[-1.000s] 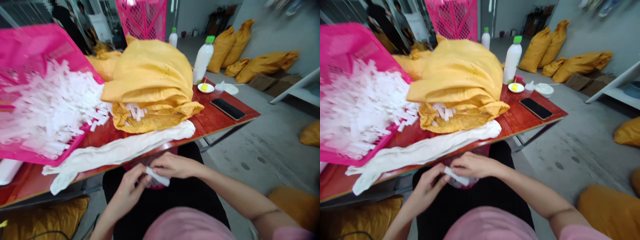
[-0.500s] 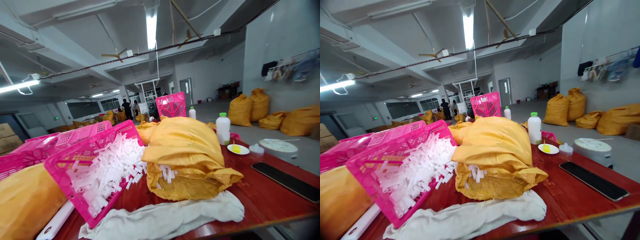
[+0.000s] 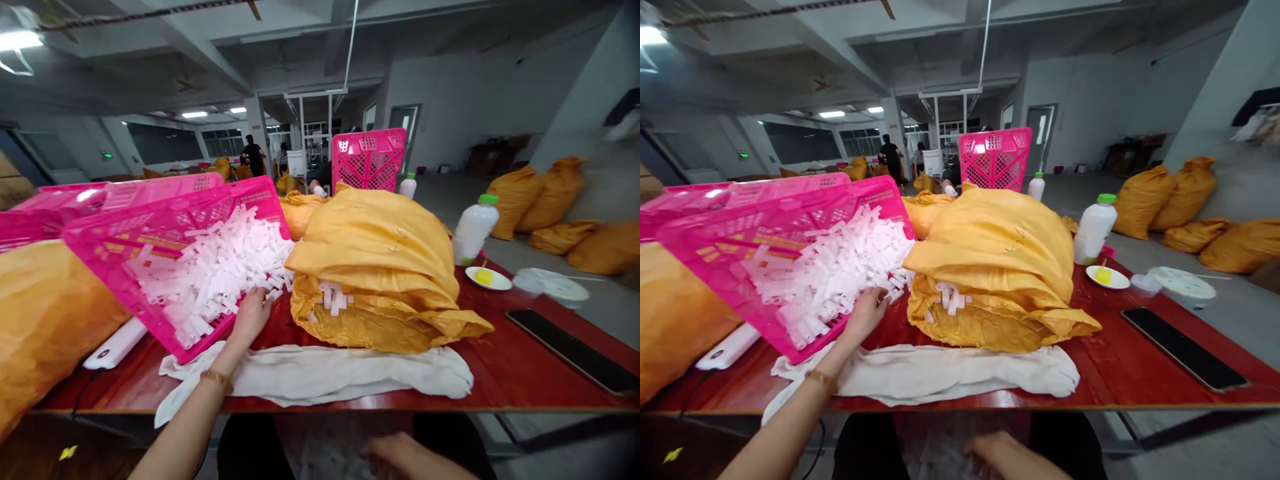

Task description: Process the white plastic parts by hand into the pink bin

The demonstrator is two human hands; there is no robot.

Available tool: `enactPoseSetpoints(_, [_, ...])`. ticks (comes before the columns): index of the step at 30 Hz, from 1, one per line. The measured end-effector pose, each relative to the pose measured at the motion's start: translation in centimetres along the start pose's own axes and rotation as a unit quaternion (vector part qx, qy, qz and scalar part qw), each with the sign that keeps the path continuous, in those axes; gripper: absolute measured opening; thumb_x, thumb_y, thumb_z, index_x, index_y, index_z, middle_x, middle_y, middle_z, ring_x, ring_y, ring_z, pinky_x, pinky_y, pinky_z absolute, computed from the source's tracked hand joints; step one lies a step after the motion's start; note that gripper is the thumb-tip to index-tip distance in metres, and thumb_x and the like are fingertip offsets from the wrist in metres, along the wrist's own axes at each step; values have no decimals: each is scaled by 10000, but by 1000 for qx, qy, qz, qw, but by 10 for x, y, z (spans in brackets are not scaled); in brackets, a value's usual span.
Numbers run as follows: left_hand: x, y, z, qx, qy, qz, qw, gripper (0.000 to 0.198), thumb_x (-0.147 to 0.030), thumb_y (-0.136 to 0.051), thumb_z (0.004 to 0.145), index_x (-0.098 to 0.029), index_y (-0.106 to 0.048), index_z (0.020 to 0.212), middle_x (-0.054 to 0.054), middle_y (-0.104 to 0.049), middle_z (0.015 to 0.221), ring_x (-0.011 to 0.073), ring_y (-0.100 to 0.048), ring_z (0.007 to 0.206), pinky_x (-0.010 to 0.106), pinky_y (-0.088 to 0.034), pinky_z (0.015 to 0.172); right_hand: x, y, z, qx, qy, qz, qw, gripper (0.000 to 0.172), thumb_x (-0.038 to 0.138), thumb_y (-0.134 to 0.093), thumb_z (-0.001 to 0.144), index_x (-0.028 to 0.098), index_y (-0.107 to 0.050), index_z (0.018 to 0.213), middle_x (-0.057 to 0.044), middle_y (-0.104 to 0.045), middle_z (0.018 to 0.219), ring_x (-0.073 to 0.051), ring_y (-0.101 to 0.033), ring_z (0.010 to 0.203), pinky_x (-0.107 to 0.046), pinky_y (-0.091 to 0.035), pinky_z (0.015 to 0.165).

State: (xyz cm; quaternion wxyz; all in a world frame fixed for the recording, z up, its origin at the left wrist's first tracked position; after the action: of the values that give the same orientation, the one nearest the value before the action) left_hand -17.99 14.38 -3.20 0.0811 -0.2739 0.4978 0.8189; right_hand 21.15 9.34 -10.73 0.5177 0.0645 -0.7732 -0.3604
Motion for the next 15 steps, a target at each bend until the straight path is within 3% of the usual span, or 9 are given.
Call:
enactPoseSetpoints(2, [7,-20,21,13,3,15,1000,348,-357,-628,970,-147,-613,1247,97,-637,1250,227,-654,1064,448,-565,910,34,41,11,33,15,84,996,265,395,-592,951,196,-739,1047,-55,-755,940,-195,-708,844,-247,-530,727])
enactPoseSetpoints(3, [10,-29,25,19,5,19,1000,317,-343,-624,971,-136,-627,1211,98,-643,1221,230,-652,1057,444,-558,910,46,63,23,4,28,110,994,323,411,-506,1002,167,-719,990,-53,-741,868,-174,-695,747,-240,-512,668])
enactPoseSetpoints(6, [14,-44,20,26,11,30,999,175,-266,-587,965,-117,-673,931,106,-651,1000,267,-650,997,431,-511,901,55,113,76,-197,36,-17,980,303,317,-455,1027,147,-685,927,-70,-725,847,-192,-682,789,-270,-498,724])
enactPoseSetpoints(8, [17,-42,9,18,11,38,999,155,-232,-593,925,-150,-654,809,116,-630,926,288,-643,956,422,-487,880,49,127,116,-277,-21,-163,947,279,284,-445,1036,144,-687,1033,-115,-743,980,-228,-697,910,-295,-495,799])
enactPoseSetpoints(10, [20,-35,-3,4,9,45,999,82,-216,-640,853,-182,-645,778,115,-627,922,289,-634,916,408,-489,842,45,131,153,-303,-98,-261,911,336,328,-440,1046,115,-697,1085,-184,-742,1028,-280,-708,964,-327,-495,829])
enactPoseSetpoints(13, [24,-25,-20,-13,6,38,999,75,-209,-690,753,-190,-624,723,90,-632,863,280,-640,845,390,-508,778,50,131,188,-321,-146,-290,890,414,381,-481,1023,59,-738,987,-266,-735,917,-353,-720,924,-381,-506,804])
enactPoseSetpoints(15, [23,-20,-31,-19,-3,16,1000,89,-261,-674,780,-188,-629,758,77,-648,841,262,-650,813,378,-521,763,53,134,193,-331,-142,-278,891,361,335,-520,999,56,-747,969,-276,-736,912,-361,-722,912,-387,-508,786])
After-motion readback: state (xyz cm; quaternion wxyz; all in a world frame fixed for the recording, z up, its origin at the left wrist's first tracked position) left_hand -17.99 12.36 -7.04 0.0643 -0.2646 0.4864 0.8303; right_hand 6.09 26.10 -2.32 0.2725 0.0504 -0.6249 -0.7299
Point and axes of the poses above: each hand's wrist, its own z-axis towards the middle knuckle, its own y-axis out of the back of the hand, x = y × z, the point moved 2 cm from there along z, towards the middle knuckle
